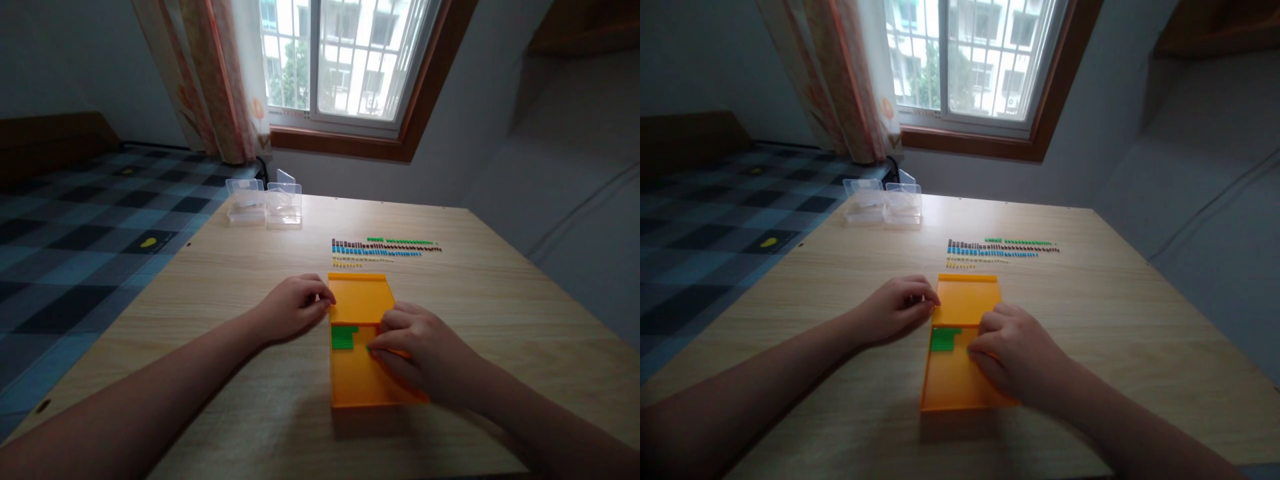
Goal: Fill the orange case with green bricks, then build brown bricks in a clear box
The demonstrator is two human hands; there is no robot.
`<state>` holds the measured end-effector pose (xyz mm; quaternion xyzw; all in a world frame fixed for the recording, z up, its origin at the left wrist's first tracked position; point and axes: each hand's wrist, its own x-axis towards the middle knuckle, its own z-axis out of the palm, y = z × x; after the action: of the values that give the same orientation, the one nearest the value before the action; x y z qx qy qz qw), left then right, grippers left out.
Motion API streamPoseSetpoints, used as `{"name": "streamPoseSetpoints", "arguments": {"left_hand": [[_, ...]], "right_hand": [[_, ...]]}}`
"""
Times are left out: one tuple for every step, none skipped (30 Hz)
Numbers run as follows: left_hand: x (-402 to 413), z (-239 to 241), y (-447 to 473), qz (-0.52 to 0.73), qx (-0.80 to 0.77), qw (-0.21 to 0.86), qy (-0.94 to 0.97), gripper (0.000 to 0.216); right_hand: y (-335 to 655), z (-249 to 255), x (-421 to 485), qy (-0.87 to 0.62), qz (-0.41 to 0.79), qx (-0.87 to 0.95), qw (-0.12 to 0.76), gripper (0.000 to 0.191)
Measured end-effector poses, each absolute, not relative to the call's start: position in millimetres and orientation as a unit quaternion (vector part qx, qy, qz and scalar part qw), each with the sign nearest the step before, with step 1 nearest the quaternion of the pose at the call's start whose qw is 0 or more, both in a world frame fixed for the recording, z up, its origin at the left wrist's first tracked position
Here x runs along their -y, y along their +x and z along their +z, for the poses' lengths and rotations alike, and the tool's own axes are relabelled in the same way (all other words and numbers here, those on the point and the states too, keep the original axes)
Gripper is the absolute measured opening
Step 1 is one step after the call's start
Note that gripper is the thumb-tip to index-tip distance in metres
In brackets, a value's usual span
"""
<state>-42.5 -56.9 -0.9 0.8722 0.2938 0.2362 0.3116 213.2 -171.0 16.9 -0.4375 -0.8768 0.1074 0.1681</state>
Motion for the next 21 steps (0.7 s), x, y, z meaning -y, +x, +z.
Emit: {"name": "streamPoseSetpoints", "arguments": {"left_hand": [[58,0,-42,0.233,-0.292,0.314,0.873,0.018],[58,0,-42,0.229,-0.290,0.315,0.874,0.018],[59,1,-42,0.227,-0.288,0.315,0.875,0.017],[59,2,-42,0.225,-0.288,0.314,0.876,0.017],[59,2,-42,0.225,-0.287,0.313,0.877,0.017],[59,2,-41,0.224,-0.287,0.312,0.878,0.017],[60,2,-41,0.224,-0.287,0.311,0.878,0.017],[60,2,-41,0.224,-0.286,0.311,0.878,0.017],[60,2,-41,0.224,-0.286,0.310,0.879,0.017],[60,2,-41,0.224,-0.285,0.309,0.880,0.017],[60,2,-41,0.225,-0.285,0.307,0.880,0.018],[60,2,-41,0.225,-0.284,0.305,0.881,0.018],[60,2,-41,0.226,-0.284,0.303,0.881,0.018],[60,2,-41,0.226,-0.284,0.301,0.882,0.018],[60,2,-41,0.226,-0.284,0.300,0.882,0.018],[60,2,-41,0.226,-0.284,0.298,0.883,0.017],[60,2,-41,0.227,-0.284,0.296,0.883,0.017],[60,2,-41,0.227,-0.283,0.295,0.884,0.017],[60,2,-41,0.228,-0.281,0.293,0.885,0.017],[60,2,-41,0.229,-0.280,0.293,0.885,0.017],[60,2,-41,0.229,-0.280,0.292,0.885,0.017]], "right_hand": [[212,17,171,-0.436,0.110,0.877,0.171,0.025],[211,16,171,-0.435,0.112,0.877,0.173,0.026],[209,15,171,-0.436,0.112,0.876,0.175,0.026],[208,14,171,-0.437,0.112,0.875,0.176,0.027],[207,13,171,-0.439,0.113,0.874,0.177,0.028],[206,11,171,-0.440,0.114,0.873,0.178,0.028],[205,10,171,-0.440,0.115,0.872,0.180,0.029],[204,9,172,-0.439,0.117,0.872,0.183,0.029],[204,8,172,-0.438,0.118,0.872,0.184,0.029],[204,7,172,-0.438,0.119,0.871,0.187,0.029],[204,6,172,-0.437,0.120,0.871,0.189,0.028],[204,6,173,-0.435,0.121,0.871,0.192,0.028],[204,6,173,-0.434,0.123,0.871,0.196,0.028],[204,6,173,-0.433,0.124,0.870,0.200,0.028],[204,6,174,-0.431,0.125,0.870,0.203,0.028],[204,7,174,-0.430,0.127,0.870,0.205,0.028],[204,7,174,-0.429,0.128,0.871,0.203,0.029],[204,7,174,-0.429,0.130,0.871,0.201,0.029],[204,7,174,-0.429,0.131,0.872,0.198,0.030],[203,7,174,-0.429,0.131,0.872,0.195,0.030],[203,7,174,-0.429,0.130,0.873,0.192,0.031]]}}
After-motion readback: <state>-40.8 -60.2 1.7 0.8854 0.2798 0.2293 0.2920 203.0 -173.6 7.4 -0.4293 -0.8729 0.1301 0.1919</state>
